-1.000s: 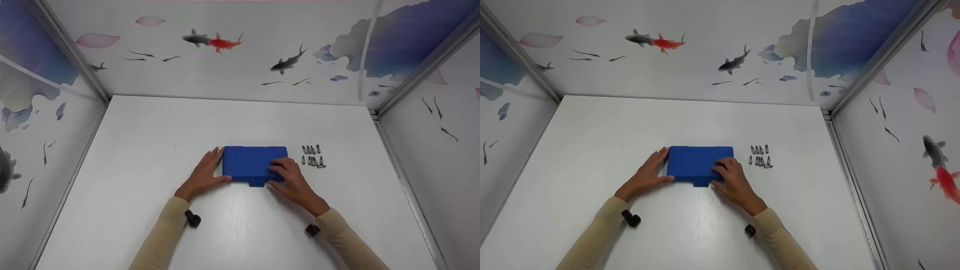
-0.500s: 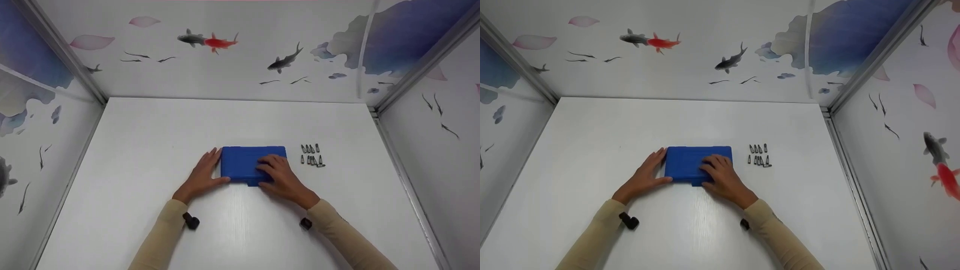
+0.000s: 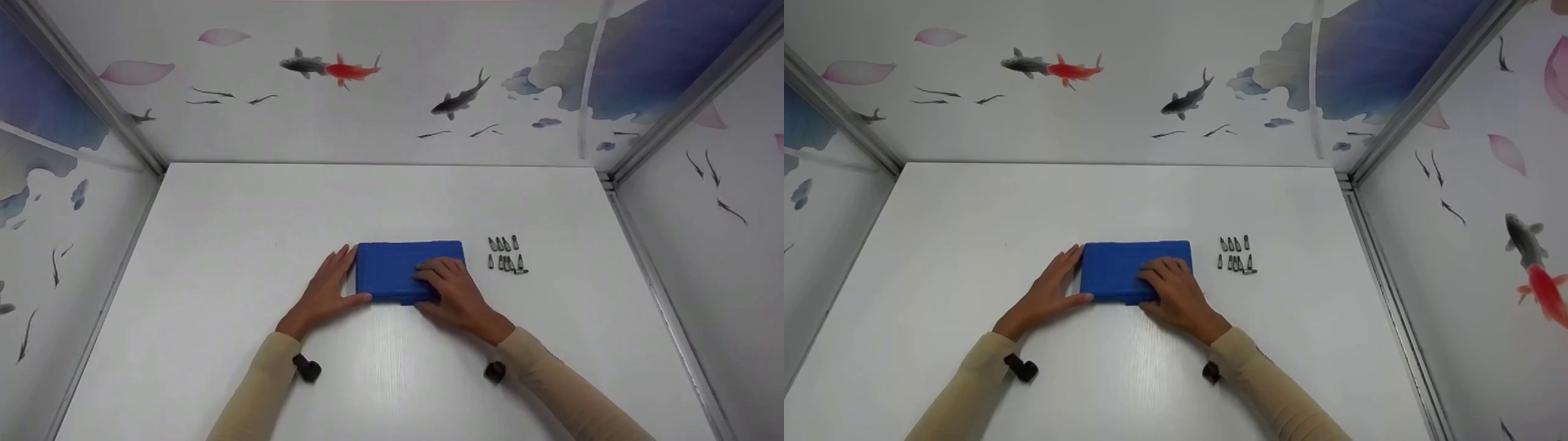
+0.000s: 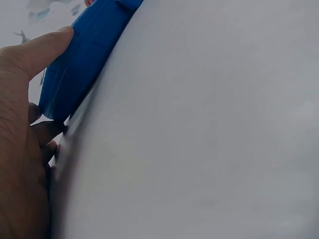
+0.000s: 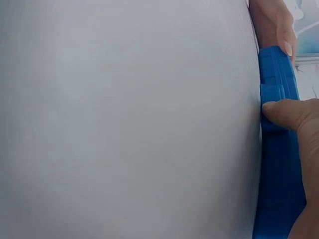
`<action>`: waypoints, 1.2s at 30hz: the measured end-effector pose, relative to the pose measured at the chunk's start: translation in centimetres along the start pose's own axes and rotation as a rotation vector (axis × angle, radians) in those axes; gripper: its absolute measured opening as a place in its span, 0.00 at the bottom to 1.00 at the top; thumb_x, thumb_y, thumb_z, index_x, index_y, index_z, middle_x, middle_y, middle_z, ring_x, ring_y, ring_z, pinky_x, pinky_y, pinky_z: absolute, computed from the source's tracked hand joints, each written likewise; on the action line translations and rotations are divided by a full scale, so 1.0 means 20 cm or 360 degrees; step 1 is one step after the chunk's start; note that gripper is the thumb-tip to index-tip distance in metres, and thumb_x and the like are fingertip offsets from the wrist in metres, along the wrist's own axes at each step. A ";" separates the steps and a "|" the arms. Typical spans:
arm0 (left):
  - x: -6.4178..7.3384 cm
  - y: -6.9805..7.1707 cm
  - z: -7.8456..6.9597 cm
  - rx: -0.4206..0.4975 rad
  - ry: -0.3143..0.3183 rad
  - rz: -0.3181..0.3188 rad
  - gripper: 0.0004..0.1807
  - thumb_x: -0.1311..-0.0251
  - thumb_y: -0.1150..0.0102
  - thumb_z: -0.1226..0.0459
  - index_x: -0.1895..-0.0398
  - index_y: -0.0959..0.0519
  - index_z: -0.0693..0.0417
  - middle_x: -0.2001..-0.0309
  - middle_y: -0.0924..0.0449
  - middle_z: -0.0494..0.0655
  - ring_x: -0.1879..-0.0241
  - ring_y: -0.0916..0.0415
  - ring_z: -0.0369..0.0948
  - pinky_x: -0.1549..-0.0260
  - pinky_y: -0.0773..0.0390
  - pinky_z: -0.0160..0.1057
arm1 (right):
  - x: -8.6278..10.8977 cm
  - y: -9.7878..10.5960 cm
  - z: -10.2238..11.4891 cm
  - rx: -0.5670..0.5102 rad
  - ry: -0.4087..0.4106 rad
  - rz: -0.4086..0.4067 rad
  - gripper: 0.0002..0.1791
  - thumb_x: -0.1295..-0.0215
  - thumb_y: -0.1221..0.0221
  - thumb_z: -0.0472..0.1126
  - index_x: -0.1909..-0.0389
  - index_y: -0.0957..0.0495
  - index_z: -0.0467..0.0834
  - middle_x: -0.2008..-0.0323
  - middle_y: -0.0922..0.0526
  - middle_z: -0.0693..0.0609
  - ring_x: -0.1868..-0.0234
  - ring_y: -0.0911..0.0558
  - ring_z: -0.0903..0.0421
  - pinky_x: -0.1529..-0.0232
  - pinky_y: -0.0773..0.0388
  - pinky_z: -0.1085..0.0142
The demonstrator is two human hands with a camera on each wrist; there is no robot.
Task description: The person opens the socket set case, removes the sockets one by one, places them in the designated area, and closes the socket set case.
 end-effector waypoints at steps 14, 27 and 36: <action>-0.01 0.00 -0.01 -0.0008 -0.0005 0.0031 0.61 0.34 0.35 0.29 0.07 0.55 0.35 0.09 0.58 0.47 0.11 0.64 0.59 0.17 0.55 0.68 | 0.01 -0.02 0.00 0.0066 -0.0028 -0.0089 0.30 0.42 0.17 0.49 0.41 0.13 0.44 0.38 0.12 0.47 0.38 0.17 0.45 0.35 0.26 0.44; -0.02 -0.01 -0.04 -0.0021 0.0031 0.0088 0.59 0.29 0.39 0.32 0.07 0.59 0.37 0.09 0.61 0.51 0.11 0.67 0.60 0.15 0.59 0.65 | 0.00 -0.03 -0.03 0.0076 0.0033 -0.0169 0.30 0.45 0.15 0.48 0.43 0.12 0.43 0.40 0.10 0.45 0.40 0.15 0.44 0.37 0.24 0.43; -0.07 0.01 -0.03 0.0015 0.0052 0.0051 0.58 0.29 0.37 0.34 0.07 0.56 0.39 0.09 0.58 0.53 0.11 0.65 0.59 0.16 0.57 0.66 | -0.02 -0.02 -0.09 -0.0048 0.0022 -0.0051 0.31 0.35 0.20 0.48 0.35 0.17 0.41 0.34 0.16 0.45 0.33 0.21 0.44 0.31 0.28 0.43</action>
Point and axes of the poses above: each hand's wrist, its own x-axis away from the middle knuckle, its own y-axis out of the back of the hand, z = x × y, the point moved 5 cm from there along -x, towards the middle knuckle
